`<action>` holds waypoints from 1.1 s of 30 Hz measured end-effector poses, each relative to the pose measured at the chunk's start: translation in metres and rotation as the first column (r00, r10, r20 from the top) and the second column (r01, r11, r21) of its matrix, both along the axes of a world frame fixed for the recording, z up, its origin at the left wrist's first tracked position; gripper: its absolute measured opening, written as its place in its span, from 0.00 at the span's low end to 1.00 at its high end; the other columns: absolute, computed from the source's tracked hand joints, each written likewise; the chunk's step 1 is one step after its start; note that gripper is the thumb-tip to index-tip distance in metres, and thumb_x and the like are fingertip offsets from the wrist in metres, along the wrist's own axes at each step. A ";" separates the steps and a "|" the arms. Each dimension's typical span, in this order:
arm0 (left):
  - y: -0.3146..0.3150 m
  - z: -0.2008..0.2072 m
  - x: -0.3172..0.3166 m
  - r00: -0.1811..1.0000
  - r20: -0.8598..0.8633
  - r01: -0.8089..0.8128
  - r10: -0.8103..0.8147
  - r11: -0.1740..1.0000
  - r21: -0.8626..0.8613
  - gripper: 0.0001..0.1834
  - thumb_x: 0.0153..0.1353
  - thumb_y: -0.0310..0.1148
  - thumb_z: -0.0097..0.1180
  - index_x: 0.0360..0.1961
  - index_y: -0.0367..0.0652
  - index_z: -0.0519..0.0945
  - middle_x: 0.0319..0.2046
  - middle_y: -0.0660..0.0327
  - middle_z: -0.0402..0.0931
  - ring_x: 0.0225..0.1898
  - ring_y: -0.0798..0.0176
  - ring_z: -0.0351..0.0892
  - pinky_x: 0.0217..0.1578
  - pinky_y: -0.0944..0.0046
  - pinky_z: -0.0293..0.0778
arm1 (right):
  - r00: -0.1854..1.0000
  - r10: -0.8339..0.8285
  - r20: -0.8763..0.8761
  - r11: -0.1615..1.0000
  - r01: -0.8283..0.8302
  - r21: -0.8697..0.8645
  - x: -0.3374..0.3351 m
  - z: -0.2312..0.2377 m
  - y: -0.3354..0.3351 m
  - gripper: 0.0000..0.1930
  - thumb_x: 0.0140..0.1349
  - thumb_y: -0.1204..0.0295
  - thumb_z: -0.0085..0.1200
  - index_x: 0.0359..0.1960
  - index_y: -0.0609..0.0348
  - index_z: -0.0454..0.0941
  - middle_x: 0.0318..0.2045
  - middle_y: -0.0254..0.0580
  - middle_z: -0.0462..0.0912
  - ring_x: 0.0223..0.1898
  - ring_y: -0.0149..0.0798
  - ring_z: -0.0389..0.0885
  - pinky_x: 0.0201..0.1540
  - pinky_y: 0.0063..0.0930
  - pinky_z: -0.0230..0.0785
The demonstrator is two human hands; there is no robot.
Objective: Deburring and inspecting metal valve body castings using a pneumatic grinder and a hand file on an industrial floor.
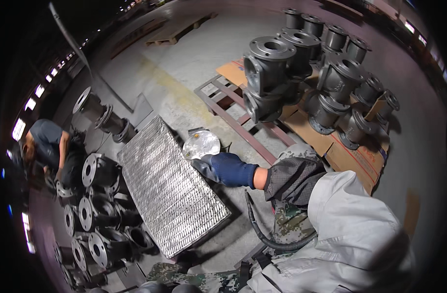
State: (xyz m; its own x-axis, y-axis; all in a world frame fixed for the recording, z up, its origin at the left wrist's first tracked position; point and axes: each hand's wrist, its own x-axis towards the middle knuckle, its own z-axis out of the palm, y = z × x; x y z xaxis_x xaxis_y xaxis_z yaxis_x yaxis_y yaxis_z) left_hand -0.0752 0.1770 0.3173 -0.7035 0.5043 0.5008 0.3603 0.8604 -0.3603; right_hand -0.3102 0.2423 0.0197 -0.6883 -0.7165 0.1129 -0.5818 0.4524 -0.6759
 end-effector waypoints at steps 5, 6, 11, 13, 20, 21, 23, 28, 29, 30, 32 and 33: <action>0.006 0.007 0.067 0.964 0.001 -0.266 0.267 0.962 0.059 0.12 0.66 0.36 0.46 0.39 0.40 0.76 0.30 0.51 0.80 0.35 0.49 0.80 0.50 0.48 0.72 | 0.993 0.038 -0.110 0.978 -0.060 -0.200 0.031 -0.024 -0.027 0.26 0.69 0.49 0.38 0.33 0.62 0.78 0.26 0.58 0.80 0.31 0.59 0.79 0.36 0.46 0.71; 0.007 0.001 0.082 0.945 -0.055 -0.315 0.321 0.944 0.102 0.11 0.66 0.37 0.47 0.42 0.42 0.76 0.32 0.50 0.80 0.36 0.48 0.80 0.54 0.45 0.68 | 0.980 0.067 -0.185 0.962 -0.112 -0.247 0.034 -0.021 -0.028 0.23 0.68 0.53 0.42 0.31 0.63 0.78 0.26 0.58 0.80 0.30 0.59 0.79 0.34 0.46 0.70; -0.028 -0.023 0.121 0.978 0.160 -0.160 0.135 0.975 0.156 0.17 0.60 0.43 0.58 0.47 0.48 0.77 0.43 0.56 0.81 0.46 0.53 0.79 0.60 0.46 0.61 | 0.990 0.111 -0.081 0.985 -0.121 -0.125 0.046 -0.017 -0.026 0.13 0.66 0.63 0.48 0.37 0.60 0.78 0.30 0.55 0.81 0.33 0.56 0.80 0.37 0.42 0.71; -0.049 -0.047 0.119 0.980 0.197 -0.010 0.009 1.000 0.001 0.21 0.59 0.45 0.59 0.50 0.48 0.77 0.47 0.54 0.80 0.49 0.52 0.78 0.61 0.46 0.60 | 0.978 0.188 -0.092 0.979 -0.194 -0.058 0.062 -0.011 -0.043 0.11 0.65 0.68 0.49 0.42 0.60 0.78 0.36 0.52 0.82 0.38 0.52 0.81 0.41 0.37 0.72; -0.065 -0.157 0.069 0.882 0.446 -0.368 0.150 0.810 0.456 0.24 0.34 0.25 0.53 0.39 0.39 0.80 0.38 0.53 0.81 0.37 0.51 0.82 0.40 0.52 0.75 | 0.956 0.283 0.077 0.957 -0.277 -0.083 0.058 -0.037 -0.037 0.12 0.63 0.72 0.46 0.46 0.56 0.78 0.37 0.49 0.83 0.38 0.48 0.82 0.40 0.38 0.72; -0.071 -0.166 0.063 0.852 0.502 -0.399 0.152 0.808 0.432 0.24 0.35 0.25 0.54 0.40 0.39 0.79 0.37 0.53 0.80 0.35 0.50 0.81 0.39 0.52 0.75 | 0.924 0.201 0.325 0.976 -0.216 0.009 0.054 -0.036 -0.037 0.13 0.63 0.72 0.47 0.49 0.55 0.78 0.39 0.49 0.83 0.41 0.47 0.82 0.43 0.35 0.72; -0.084 -0.185 0.052 0.783 0.599 -0.451 0.166 0.815 0.364 0.21 0.43 0.27 0.56 0.42 0.40 0.78 0.34 0.54 0.79 0.32 0.49 0.80 0.37 0.53 0.74 | 0.927 0.244 0.284 0.970 -0.234 -0.068 0.055 -0.029 -0.039 0.14 0.64 0.72 0.46 0.49 0.55 0.77 0.36 0.49 0.82 0.39 0.44 0.82 0.42 0.32 0.72; -0.146 -0.228 0.025 0.587 0.786 -0.579 0.194 0.779 0.240 0.14 0.55 0.39 0.58 0.42 0.48 0.81 0.29 0.59 0.81 0.31 0.53 0.81 0.34 0.54 0.75 | 0.730 0.306 0.611 0.917 -0.054 -0.395 0.060 0.016 -0.040 0.17 0.65 0.76 0.43 0.54 0.62 0.74 0.37 0.39 0.81 0.33 0.23 0.77 0.39 0.19 0.70; -0.172 -0.244 0.017 0.646 0.745 -0.579 0.164 0.741 0.340 0.16 0.57 0.42 0.58 0.45 0.49 0.81 0.34 0.58 0.82 0.36 0.53 0.82 0.38 0.55 0.76 | 0.732 0.285 0.619 0.931 -0.058 -0.360 0.055 0.024 -0.038 0.18 0.66 0.77 0.43 0.57 0.65 0.71 0.45 0.38 0.79 0.38 0.24 0.76 0.41 0.20 0.71; -0.200 -0.243 0.010 0.624 0.769 -0.611 0.139 0.701 0.368 0.18 0.58 0.44 0.57 0.47 0.49 0.81 0.39 0.56 0.82 0.40 0.54 0.82 0.43 0.56 0.76 | 0.670 0.314 0.673 0.909 -0.008 -0.416 0.057 0.030 -0.040 0.18 0.68 0.76 0.41 0.58 0.66 0.69 0.47 0.39 0.77 0.40 0.25 0.76 0.42 0.20 0.71; -0.263 -0.257 -0.016 0.572 0.791 -0.711 0.216 0.611 0.347 0.20 0.57 0.47 0.57 0.45 0.47 0.82 0.38 0.52 0.82 0.40 0.50 0.81 0.42 0.57 0.76 | 0.615 0.284 0.735 0.936 -0.010 -0.353 0.051 0.041 -0.044 0.19 0.70 0.74 0.40 0.60 0.67 0.67 0.51 0.40 0.75 0.43 0.27 0.75 0.44 0.20 0.72; -0.296 -0.265 -0.030 0.611 0.769 -0.730 0.188 0.509 0.456 0.20 0.57 0.47 0.58 0.46 0.46 0.81 0.40 0.50 0.81 0.41 0.50 0.81 0.43 0.57 0.76 | 0.614 0.295 0.732 0.927 0.003 -0.376 0.049 0.040 -0.047 0.19 0.70 0.74 0.40 0.60 0.68 0.67 0.51 0.40 0.75 0.44 0.27 0.75 0.45 0.20 0.72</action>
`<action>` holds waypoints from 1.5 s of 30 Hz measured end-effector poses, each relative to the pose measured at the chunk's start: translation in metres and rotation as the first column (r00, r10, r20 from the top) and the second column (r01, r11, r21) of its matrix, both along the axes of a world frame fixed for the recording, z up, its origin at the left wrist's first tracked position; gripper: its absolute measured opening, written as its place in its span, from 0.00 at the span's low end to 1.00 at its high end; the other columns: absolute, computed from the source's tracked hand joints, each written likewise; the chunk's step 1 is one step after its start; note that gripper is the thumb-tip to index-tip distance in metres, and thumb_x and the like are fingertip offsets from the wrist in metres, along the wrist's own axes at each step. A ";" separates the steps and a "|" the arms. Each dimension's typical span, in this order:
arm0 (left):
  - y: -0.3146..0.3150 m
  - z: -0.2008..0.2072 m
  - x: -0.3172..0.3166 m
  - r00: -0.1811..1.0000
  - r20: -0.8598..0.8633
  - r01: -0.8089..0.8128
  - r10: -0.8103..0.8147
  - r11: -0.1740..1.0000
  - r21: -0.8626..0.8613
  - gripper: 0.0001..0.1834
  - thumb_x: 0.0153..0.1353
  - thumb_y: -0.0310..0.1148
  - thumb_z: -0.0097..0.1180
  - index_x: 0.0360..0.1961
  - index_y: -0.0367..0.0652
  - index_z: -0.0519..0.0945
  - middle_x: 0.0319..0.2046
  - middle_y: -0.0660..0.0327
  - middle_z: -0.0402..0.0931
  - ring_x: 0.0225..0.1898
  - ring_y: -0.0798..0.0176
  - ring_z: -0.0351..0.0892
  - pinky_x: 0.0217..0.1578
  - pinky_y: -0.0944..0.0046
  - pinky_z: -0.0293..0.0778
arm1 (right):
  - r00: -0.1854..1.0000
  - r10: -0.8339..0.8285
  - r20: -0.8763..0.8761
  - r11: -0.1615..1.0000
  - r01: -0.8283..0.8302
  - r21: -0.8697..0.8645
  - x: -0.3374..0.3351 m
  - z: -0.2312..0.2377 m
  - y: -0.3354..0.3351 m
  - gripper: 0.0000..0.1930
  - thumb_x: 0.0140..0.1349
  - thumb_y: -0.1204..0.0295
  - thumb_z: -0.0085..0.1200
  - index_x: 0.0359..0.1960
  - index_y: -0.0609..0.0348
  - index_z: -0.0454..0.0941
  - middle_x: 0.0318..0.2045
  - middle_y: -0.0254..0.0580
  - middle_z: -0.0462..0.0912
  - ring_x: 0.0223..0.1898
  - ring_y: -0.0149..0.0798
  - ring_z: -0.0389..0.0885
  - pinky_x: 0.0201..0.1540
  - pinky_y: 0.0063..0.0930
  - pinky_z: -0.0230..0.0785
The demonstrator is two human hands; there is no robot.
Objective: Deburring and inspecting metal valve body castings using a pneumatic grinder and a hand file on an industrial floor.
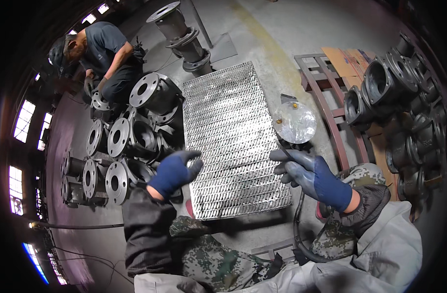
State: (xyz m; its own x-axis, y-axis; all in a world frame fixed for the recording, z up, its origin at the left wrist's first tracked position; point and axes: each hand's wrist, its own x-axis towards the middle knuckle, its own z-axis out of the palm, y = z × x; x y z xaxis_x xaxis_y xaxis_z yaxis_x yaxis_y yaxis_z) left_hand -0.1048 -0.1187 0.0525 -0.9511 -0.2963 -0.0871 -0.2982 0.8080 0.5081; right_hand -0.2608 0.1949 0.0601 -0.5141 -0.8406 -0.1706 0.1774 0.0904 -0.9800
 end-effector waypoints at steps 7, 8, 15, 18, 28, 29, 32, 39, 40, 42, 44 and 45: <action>-0.174 0.001 -0.085 0.809 -0.267 -0.586 0.524 0.759 -0.284 0.26 0.53 0.45 0.60 0.48 0.35 0.78 0.37 0.43 0.81 0.43 0.44 0.81 0.44 0.55 0.75 | 0.994 0.045 0.101 0.991 -0.058 0.122 -0.021 0.007 -0.027 0.20 0.71 0.73 0.38 0.62 0.70 0.63 0.55 0.45 0.74 0.51 0.32 0.75 0.51 0.23 0.72; -0.188 0.001 -0.100 0.805 -0.273 -0.593 0.527 0.734 -0.330 0.26 0.53 0.44 0.60 0.48 0.36 0.78 0.37 0.43 0.81 0.43 0.44 0.81 0.44 0.55 0.75 | 0.992 0.041 0.122 0.985 -0.060 0.160 -0.023 0.004 -0.032 0.20 0.71 0.72 0.38 0.62 0.70 0.63 0.55 0.46 0.74 0.52 0.33 0.75 0.52 0.23 0.72; -0.270 -0.014 -0.173 0.840 -0.061 -0.493 0.540 0.709 -0.504 0.25 0.52 0.44 0.60 0.46 0.36 0.78 0.37 0.42 0.80 0.42 0.44 0.81 0.43 0.54 0.75 | 0.974 -0.039 0.221 0.964 -0.021 0.265 -0.045 -0.020 -0.052 0.21 0.71 0.72 0.39 0.63 0.70 0.62 0.58 0.51 0.72 0.54 0.37 0.76 0.51 0.24 0.72; -0.293 -0.020 -0.185 0.831 0.033 -0.451 0.555 0.707 -0.545 0.25 0.51 0.43 0.60 0.46 0.36 0.79 0.37 0.42 0.80 0.42 0.43 0.81 0.43 0.54 0.75 | 0.973 -0.042 0.227 0.935 -0.043 0.353 -0.057 -0.016 -0.063 0.21 0.72 0.71 0.38 0.62 0.70 0.63 0.52 0.49 0.76 0.49 0.33 0.77 0.50 0.24 0.72; -0.292 -0.014 -0.165 0.816 0.303 -0.268 0.492 0.787 -0.556 0.24 0.50 0.42 0.59 0.44 0.36 0.79 0.36 0.41 0.80 0.41 0.43 0.81 0.42 0.52 0.75 | 0.990 -0.025 0.137 0.936 -0.025 0.351 -0.062 0.005 -0.057 0.20 0.71 0.70 0.39 0.60 0.72 0.66 0.44 0.46 0.80 0.45 0.30 0.78 0.49 0.23 0.71; -0.283 -0.012 -0.160 0.814 0.321 -0.252 0.483 0.793 -0.555 0.24 0.49 0.42 0.59 0.44 0.36 0.79 0.36 0.41 0.80 0.41 0.42 0.81 0.42 0.52 0.75 | 0.993 -0.044 0.111 0.962 0.012 0.273 -0.060 0.003 -0.052 0.20 0.71 0.72 0.39 0.60 0.72 0.66 0.46 0.47 0.80 0.46 0.31 0.79 0.50 0.23 0.71; -0.247 -0.012 -0.131 0.806 0.355 -0.215 0.474 0.793 -0.570 0.23 0.49 0.41 0.59 0.43 0.36 0.79 0.35 0.41 0.80 0.41 0.42 0.81 0.42 0.52 0.76 | 0.999 -0.012 0.044 0.983 0.003 0.186 -0.053 0.007 -0.048 0.19 0.70 0.75 0.39 0.60 0.71 0.66 0.49 0.50 0.79 0.49 0.33 0.79 0.52 0.24 0.71; -0.078 -0.042 -0.061 0.919 0.034 -0.278 0.393 0.706 -0.652 0.15 0.52 0.39 0.58 0.34 0.36 0.79 0.27 0.47 0.79 0.31 0.43 0.81 0.32 0.49 0.76 | 0.999 -0.003 -0.047 0.981 0.012 0.195 -0.032 0.019 -0.029 0.18 0.68 0.76 0.41 0.59 0.69 0.69 0.48 0.46 0.80 0.46 0.30 0.79 0.48 0.22 0.73; -0.062 -0.037 -0.042 0.929 0.060 -0.230 0.366 0.696 -0.680 0.17 0.50 0.39 0.59 0.35 0.35 0.78 0.26 0.49 0.77 0.28 0.46 0.80 0.30 0.50 0.75 | 0.999 -0.010 -0.041 0.992 0.015 0.128 -0.027 0.019 -0.025 0.19 0.68 0.76 0.41 0.59 0.68 0.69 0.48 0.46 0.80 0.45 0.30 0.79 0.47 0.21 0.73; -0.019 -0.047 -0.035 0.952 0.063 -0.167 0.299 0.682 -0.712 0.25 0.46 0.39 0.62 0.43 0.32 0.76 0.25 0.49 0.76 0.27 0.48 0.79 0.29 0.51 0.74 | 0.995 -0.018 -0.094 0.993 0.029 0.118 -0.018 0.007 -0.016 0.19 0.70 0.73 0.39 0.60 0.67 0.68 0.46 0.43 0.80 0.44 0.28 0.78 0.45 0.19 0.72; 0.015 -0.027 -0.015 0.948 0.125 -0.122 0.293 0.696 -0.708 0.30 0.45 0.38 0.62 0.48 0.31 0.75 0.26 0.49 0.76 0.27 0.48 0.79 0.29 0.52 0.74 | 0.995 0.048 -0.091 0.995 -0.039 0.094 -0.011 0.010 -0.008 0.18 0.71 0.71 0.39 0.59 0.65 0.70 0.42 0.40 0.80 0.41 0.27 0.78 0.40 0.19 0.72; 0.030 -0.029 -0.006 0.945 0.148 -0.109 0.293 0.707 -0.699 0.38 0.43 0.36 0.61 0.57 0.30 0.66 0.26 0.50 0.76 0.27 0.49 0.79 0.29 0.53 0.74 | 0.991 0.005 -0.135 0.999 0.002 0.050 -0.002 0.009 -0.005 0.16 0.68 0.72 0.43 0.53 0.64 0.74 0.28 0.30 0.74 0.26 0.18 0.67 0.27 0.15 0.63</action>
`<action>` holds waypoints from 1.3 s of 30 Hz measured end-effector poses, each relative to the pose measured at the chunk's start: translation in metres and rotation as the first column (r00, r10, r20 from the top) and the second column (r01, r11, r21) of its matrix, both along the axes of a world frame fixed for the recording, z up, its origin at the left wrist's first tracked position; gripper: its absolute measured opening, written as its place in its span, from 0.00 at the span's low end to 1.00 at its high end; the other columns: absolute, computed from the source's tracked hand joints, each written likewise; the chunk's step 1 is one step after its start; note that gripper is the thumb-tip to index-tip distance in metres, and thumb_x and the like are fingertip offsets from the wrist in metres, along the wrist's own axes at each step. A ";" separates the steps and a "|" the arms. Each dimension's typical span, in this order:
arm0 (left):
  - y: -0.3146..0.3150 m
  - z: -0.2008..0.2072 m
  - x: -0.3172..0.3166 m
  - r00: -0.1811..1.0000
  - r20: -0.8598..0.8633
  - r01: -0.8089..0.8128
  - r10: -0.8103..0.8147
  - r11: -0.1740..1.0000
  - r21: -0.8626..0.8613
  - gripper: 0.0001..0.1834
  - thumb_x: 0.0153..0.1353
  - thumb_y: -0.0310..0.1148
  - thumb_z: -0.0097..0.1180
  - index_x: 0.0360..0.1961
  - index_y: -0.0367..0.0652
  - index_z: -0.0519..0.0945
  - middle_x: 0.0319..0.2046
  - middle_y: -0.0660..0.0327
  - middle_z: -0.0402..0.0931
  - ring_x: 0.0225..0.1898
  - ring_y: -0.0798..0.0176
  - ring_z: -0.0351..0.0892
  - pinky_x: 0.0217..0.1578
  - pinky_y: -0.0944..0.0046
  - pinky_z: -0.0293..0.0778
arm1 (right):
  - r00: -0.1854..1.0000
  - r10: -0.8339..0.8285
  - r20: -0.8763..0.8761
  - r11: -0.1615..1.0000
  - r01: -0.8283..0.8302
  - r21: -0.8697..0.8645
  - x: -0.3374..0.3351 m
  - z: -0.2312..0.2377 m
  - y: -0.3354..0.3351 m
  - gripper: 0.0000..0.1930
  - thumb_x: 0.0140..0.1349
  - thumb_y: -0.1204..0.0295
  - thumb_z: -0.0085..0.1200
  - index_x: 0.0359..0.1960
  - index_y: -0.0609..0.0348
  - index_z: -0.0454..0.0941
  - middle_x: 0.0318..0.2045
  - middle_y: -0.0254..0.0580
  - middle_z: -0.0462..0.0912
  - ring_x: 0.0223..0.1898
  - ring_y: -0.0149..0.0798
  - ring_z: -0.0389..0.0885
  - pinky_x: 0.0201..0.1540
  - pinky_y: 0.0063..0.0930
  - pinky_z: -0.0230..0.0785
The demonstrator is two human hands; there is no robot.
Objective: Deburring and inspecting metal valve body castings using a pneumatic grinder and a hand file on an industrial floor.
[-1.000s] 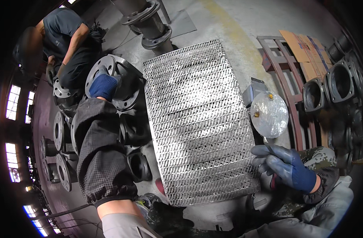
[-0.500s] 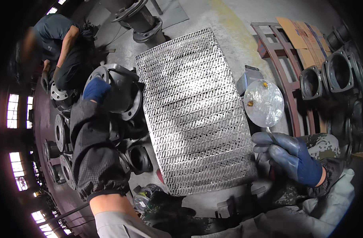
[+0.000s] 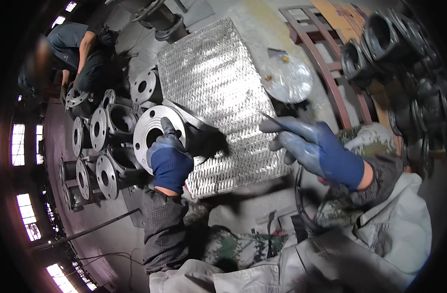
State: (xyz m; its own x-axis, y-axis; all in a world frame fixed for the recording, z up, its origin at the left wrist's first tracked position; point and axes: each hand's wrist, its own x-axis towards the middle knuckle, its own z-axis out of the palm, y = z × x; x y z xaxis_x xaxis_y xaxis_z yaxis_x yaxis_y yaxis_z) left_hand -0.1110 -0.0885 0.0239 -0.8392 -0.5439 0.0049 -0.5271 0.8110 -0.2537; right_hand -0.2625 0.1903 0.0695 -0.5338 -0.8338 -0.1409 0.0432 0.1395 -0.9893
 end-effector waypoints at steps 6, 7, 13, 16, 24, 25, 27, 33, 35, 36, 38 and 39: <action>0.096 0.004 0.027 0.992 -0.083 -0.092 0.096 0.994 0.055 0.53 0.46 0.57 0.62 0.64 0.27 0.60 0.27 0.51 0.79 0.28 0.52 0.81 0.29 0.54 0.75 | 0.998 -0.035 0.049 0.983 0.026 0.183 0.022 -0.072 0.018 0.13 0.65 0.64 0.49 0.34 0.62 0.79 0.20 0.31 0.76 0.19 0.23 0.71 0.23 0.20 0.65; 0.109 0.004 0.032 0.985 -0.048 -0.165 0.168 0.985 0.048 0.53 0.47 0.58 0.61 0.64 0.28 0.60 0.27 0.50 0.79 0.27 0.52 0.81 0.29 0.54 0.76 | 0.978 -0.145 0.147 0.969 0.111 0.220 0.025 -0.086 0.017 0.14 0.64 0.62 0.51 0.31 0.63 0.78 0.20 0.33 0.77 0.19 0.26 0.74 0.23 0.22 0.67; 0.145 0.003 0.056 0.957 -0.155 -0.222 0.244 0.964 0.149 0.52 0.46 0.56 0.63 0.64 0.30 0.61 0.32 0.46 0.79 0.31 0.46 0.81 0.35 0.51 0.76 | 0.795 -0.601 0.086 0.723 0.495 0.482 0.012 -0.205 0.073 0.17 0.65 0.58 0.48 0.32 0.60 0.80 0.27 0.45 0.83 0.24 0.40 0.82 0.29 0.33 0.74; 0.156 -0.007 0.077 0.907 -0.414 0.137 -0.074 0.983 0.123 0.42 0.45 0.45 0.68 0.59 0.32 0.68 0.48 0.37 0.72 0.46 0.39 0.75 0.49 0.47 0.70 | 0.615 0.462 -0.639 0.516 0.401 0.757 0.025 -0.296 0.124 0.17 0.68 0.66 0.38 0.37 0.56 0.82 0.42 0.48 0.82 0.44 0.47 0.81 0.46 0.40 0.72; 0.237 -0.006 0.089 0.606 -0.771 0.641 -0.197 0.695 0.326 0.15 0.54 0.20 0.52 0.44 0.36 0.78 0.36 0.45 0.79 0.31 0.45 0.80 0.35 0.54 0.75 | 0.784 0.379 -0.492 0.606 0.191 0.772 0.065 -0.402 0.140 0.16 0.61 0.60 0.50 0.33 0.64 0.79 0.29 0.52 0.83 0.33 0.52 0.83 0.35 0.45 0.75; 0.242 -0.019 0.093 0.644 -0.752 0.595 -0.139 0.709 0.378 0.14 0.54 0.19 0.53 0.43 0.36 0.78 0.35 0.46 0.79 0.30 0.46 0.80 0.34 0.54 0.75 | 0.786 0.386 -0.483 0.613 0.172 0.771 0.070 -0.400 0.125 0.16 0.61 0.60 0.50 0.33 0.64 0.79 0.29 0.52 0.83 0.33 0.52 0.83 0.35 0.45 0.75; 0.245 -0.045 0.093 0.653 -0.755 0.550 0.065 0.645 0.531 0.15 0.53 0.19 0.56 0.44 0.36 0.79 0.33 0.48 0.81 0.29 0.48 0.80 0.33 0.55 0.75 | 0.484 -0.648 0.588 0.760 0.366 0.537 0.072 -0.354 0.085 0.15 0.59 0.61 0.55 0.29 0.63 0.76 0.24 0.46 0.82 0.28 0.45 0.84 0.29 0.41 0.75; 0.242 -0.070 0.077 0.696 -0.402 0.258 0.595 0.315 0.913 0.11 0.64 0.27 0.51 0.44 0.35 0.81 0.38 0.51 0.81 0.39 0.61 0.81 0.42 0.64 0.74 | 0.505 -0.728 0.463 0.684 0.573 0.452 0.038 -0.244 0.069 0.10 0.60 0.71 0.51 0.35 0.68 0.74 0.26 0.50 0.82 0.22 0.44 0.83 0.18 0.32 0.72; 0.231 -0.076 0.072 0.630 -0.204 0.292 0.749 0.015 0.956 0.15 0.68 0.33 0.48 0.47 0.34 0.80 0.44 0.53 0.79 0.45 0.62 0.79 0.49 0.64 0.73 | 0.464 -0.686 0.560 0.706 0.611 0.358 0.043 -0.201 0.061 0.10 0.61 0.72 0.52 0.39 0.67 0.72 0.29 0.47 0.80 0.21 0.42 0.82 0.17 0.29 0.71; 0.223 -0.081 0.074 0.643 -0.180 0.349 0.744 -0.075 0.934 0.25 0.71 0.44 0.43 0.53 0.30 0.74 0.47 0.53 0.77 0.49 0.61 0.77 0.53 0.63 0.72 | 0.516 -0.629 0.582 0.751 0.595 0.284 0.050 -0.166 0.058 0.11 0.61 0.71 0.53 0.41 0.67 0.72 0.30 0.46 0.80 0.21 0.41 0.82 0.17 0.28 0.71; 0.222 -0.061 0.053 0.696 -0.015 0.314 0.718 -0.284 0.906 0.33 0.71 0.52 0.38 0.57 0.29 0.69 0.50 0.51 0.75 0.55 0.57 0.73 0.57 0.60 0.68 | 0.777 -0.339 0.530 0.930 0.362 0.063 0.056 -0.139 0.074 0.16 0.63 0.67 0.53 0.45 0.67 0.70 0.33 0.46 0.80 0.22 0.36 0.82 0.17 0.26 0.71; 0.219 -0.057 0.047 0.703 -0.024 0.369 0.710 -0.337 0.866 0.36 0.70 0.57 0.35 0.59 0.30 0.68 0.51 0.51 0.74 0.52 0.58 0.75 0.56 0.59 0.69 | 0.772 -0.288 0.567 0.953 0.291 0.088 0.064 -0.110 0.071 0.16 0.64 0.66 0.54 0.44 0.67 0.71 0.30 0.45 0.81 0.22 0.33 0.81 0.18 0.23 0.72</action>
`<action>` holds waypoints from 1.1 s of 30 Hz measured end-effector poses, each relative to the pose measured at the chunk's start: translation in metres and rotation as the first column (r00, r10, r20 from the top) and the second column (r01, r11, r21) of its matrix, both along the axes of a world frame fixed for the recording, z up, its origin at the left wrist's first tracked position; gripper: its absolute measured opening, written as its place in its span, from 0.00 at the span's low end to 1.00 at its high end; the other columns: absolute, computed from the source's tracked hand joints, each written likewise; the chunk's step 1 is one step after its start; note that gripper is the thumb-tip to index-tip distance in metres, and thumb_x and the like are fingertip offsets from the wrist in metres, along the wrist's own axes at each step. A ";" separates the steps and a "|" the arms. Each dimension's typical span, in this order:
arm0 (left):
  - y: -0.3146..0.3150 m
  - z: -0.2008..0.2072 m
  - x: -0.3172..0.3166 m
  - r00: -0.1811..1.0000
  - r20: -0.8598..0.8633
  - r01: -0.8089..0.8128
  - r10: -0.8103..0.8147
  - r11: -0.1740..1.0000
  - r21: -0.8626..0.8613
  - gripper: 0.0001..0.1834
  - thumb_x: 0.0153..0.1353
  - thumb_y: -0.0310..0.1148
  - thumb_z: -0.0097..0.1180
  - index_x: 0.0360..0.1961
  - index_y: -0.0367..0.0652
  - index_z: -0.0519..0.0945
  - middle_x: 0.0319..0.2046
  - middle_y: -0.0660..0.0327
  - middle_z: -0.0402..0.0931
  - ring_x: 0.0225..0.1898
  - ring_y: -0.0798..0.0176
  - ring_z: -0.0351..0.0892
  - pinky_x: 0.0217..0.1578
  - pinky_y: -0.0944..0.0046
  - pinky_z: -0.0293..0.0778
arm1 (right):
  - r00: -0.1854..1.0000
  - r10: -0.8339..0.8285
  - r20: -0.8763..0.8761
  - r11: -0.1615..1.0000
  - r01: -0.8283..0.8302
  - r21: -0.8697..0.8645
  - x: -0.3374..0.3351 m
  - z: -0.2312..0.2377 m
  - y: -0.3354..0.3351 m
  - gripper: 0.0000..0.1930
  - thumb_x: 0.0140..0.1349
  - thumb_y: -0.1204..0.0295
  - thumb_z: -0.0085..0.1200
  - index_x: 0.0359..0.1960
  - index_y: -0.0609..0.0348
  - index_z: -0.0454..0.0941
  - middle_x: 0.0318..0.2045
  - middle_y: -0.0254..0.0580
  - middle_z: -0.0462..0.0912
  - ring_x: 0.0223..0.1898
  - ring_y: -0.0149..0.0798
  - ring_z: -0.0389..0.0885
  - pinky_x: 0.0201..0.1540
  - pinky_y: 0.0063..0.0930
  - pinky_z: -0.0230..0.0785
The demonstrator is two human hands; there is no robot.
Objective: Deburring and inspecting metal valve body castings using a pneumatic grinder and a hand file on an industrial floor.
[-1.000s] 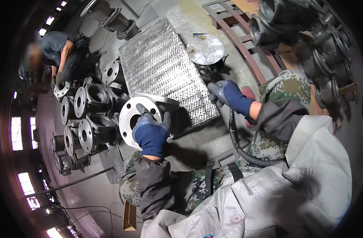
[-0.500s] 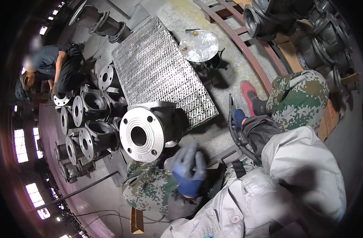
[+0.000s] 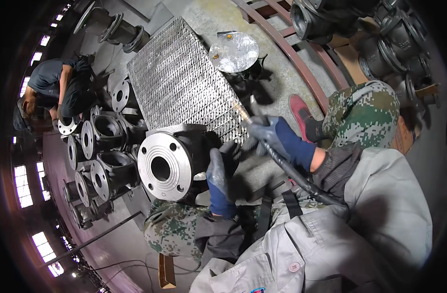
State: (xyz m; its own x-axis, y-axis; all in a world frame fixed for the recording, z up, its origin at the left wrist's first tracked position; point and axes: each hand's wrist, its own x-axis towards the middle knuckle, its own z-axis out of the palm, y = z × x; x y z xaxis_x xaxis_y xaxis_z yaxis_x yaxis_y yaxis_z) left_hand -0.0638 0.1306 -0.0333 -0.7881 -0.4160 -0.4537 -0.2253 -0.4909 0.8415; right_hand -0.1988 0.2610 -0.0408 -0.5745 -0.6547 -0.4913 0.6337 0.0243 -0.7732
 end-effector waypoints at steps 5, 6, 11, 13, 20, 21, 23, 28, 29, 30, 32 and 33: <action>0.006 0.034 -0.018 0.942 -0.275 -0.001 -0.190 0.821 -0.572 0.35 0.73 0.54 0.30 0.57 0.27 0.67 0.44 0.48 0.76 0.42 0.58 0.77 0.46 0.61 0.74 | 0.860 0.508 0.050 0.861 -0.508 -0.021 0.011 0.060 -0.002 0.18 0.61 0.64 0.57 0.44 0.67 0.75 0.26 0.40 0.83 0.22 0.26 0.80 0.19 0.17 0.70; 0.000 0.034 -0.017 0.964 -0.225 0.064 -0.144 0.943 -0.328 0.34 0.73 0.53 0.30 0.55 0.27 0.69 0.44 0.48 0.76 0.42 0.58 0.78 0.46 0.61 0.74 | 0.835 0.550 0.002 0.835 -0.549 0.041 0.012 0.056 -0.002 0.21 0.58 0.58 0.58 0.43 0.66 0.77 0.27 0.45 0.84 0.26 0.33 0.83 0.25 0.25 0.74; -0.001 0.041 -0.020 0.987 -0.111 0.103 -0.120 0.984 -0.149 0.31 0.73 0.50 0.34 0.52 0.28 0.73 0.44 0.47 0.77 0.44 0.59 0.78 0.48 0.61 0.74 | 0.421 0.694 -0.584 0.720 -0.386 0.577 0.012 0.057 -0.007 0.27 0.53 0.45 0.57 0.36 0.62 0.79 0.28 0.52 0.83 0.29 0.52 0.83 0.37 0.43 0.74; 0.001 0.027 -0.024 0.989 -0.118 0.070 -0.085 0.990 -0.126 0.30 0.73 0.50 0.33 0.48 0.29 0.74 0.43 0.48 0.78 0.42 0.60 0.78 0.45 0.62 0.75 | 0.313 0.711 -0.630 0.703 -0.358 0.615 0.009 0.055 -0.009 0.25 0.53 0.48 0.58 0.33 0.62 0.79 0.27 0.53 0.83 0.29 0.53 0.83 0.36 0.43 0.74; -0.003 0.029 -0.018 0.963 -0.265 0.052 0.053 0.925 0.376 0.33 0.73 0.51 0.26 0.53 0.28 0.70 0.47 0.45 0.74 0.40 0.58 0.78 0.43 0.64 0.76 | 0.765 0.618 0.179 0.778 -0.562 -0.281 0.006 0.061 -0.009 0.16 0.65 0.60 0.52 0.34 0.63 0.80 0.24 0.39 0.82 0.27 0.33 0.84 0.26 0.20 0.74; 0.002 0.039 -0.024 0.924 -0.360 0.137 0.129 0.767 0.627 0.34 0.73 0.52 0.27 0.54 0.27 0.69 0.45 0.46 0.75 0.40 0.58 0.78 0.44 0.63 0.76 | 0.652 0.651 0.389 0.747 -0.458 -0.482 0.004 0.061 -0.004 0.16 0.67 0.60 0.50 0.35 0.63 0.80 0.24 0.40 0.82 0.28 0.33 0.84 0.27 0.19 0.75; 0.020 0.062 -0.042 0.947 -0.214 -0.078 0.239 0.818 0.570 0.35 0.72 0.54 0.28 0.54 0.27 0.69 0.45 0.46 0.75 0.39 0.58 0.78 0.41 0.64 0.76 | 0.656 0.745 0.123 0.649 -0.670 -0.361 -0.015 0.063 -0.016 0.18 0.65 0.61 0.48 0.35 0.68 0.77 0.30 0.47 0.82 0.20 0.34 0.81 0.19 0.24 0.73; 0.001 0.029 -0.038 0.993 -0.114 -0.035 -0.032 0.839 -0.542 0.35 0.69 0.56 0.36 0.55 0.29 0.66 0.39 0.49 0.75 0.25 0.60 0.76 0.20 0.69 0.71 | 0.664 0.742 -0.088 0.670 -0.731 0.128 -0.039 0.067 -0.041 0.14 0.61 0.65 0.50 0.37 0.65 0.78 0.23 0.44 0.83 0.18 0.31 0.81 0.19 0.23 0.74; -0.005 0.026 -0.039 0.971 -0.143 -0.146 0.192 0.948 0.284 0.35 0.68 0.56 0.36 0.56 0.30 0.65 0.39 0.48 0.75 0.24 0.60 0.76 0.18 0.69 0.71 | 0.636 0.762 -0.123 0.648 -0.747 0.150 -0.040 0.071 -0.046 0.13 0.61 0.66 0.50 0.39 0.65 0.78 0.24 0.44 0.83 0.19 0.31 0.81 0.20 0.22 0.75; -0.007 0.026 -0.035 0.983 -0.126 -0.128 0.136 0.989 0.073 0.35 0.68 0.56 0.37 0.56 0.30 0.65 0.41 0.49 0.75 0.27 0.59 0.77 0.22 0.68 0.73 | 0.648 0.753 -0.119 0.658 -0.744 0.113 -0.040 0.075 -0.044 0.14 0.62 0.68 0.49 0.44 0.67 0.76 0.26 0.44 0.82 0.19 0.32 0.81 0.20 0.22 0.76; -0.010 0.025 -0.034 0.992 -0.092 -0.094 0.082 0.986 -0.139 0.35 0.69 0.56 0.37 0.56 0.30 0.66 0.42 0.49 0.74 0.31 0.59 0.78 0.26 0.67 0.75 | 0.636 0.758 -0.147 0.652 -0.746 0.138 -0.045 0.081 -0.047 0.17 0.62 0.66 0.51 0.46 0.69 0.75 0.25 0.43 0.81 0.18 0.30 0.79 0.20 0.22 0.74; -0.011 0.027 -0.037 0.979 -0.116 -0.162 0.168 0.985 0.057 0.29 0.70 0.52 0.38 0.53 0.32 0.69 0.39 0.50 0.76 0.31 0.60 0.78 0.26 0.68 0.75 | 0.620 0.764 -0.178 0.645 -0.747 0.164 -0.047 0.082 -0.049 0.19 0.62 0.65 0.53 0.47 0.71 0.74 0.24 0.43 0.80 0.17 0.28 0.78 0.19 0.21 0.73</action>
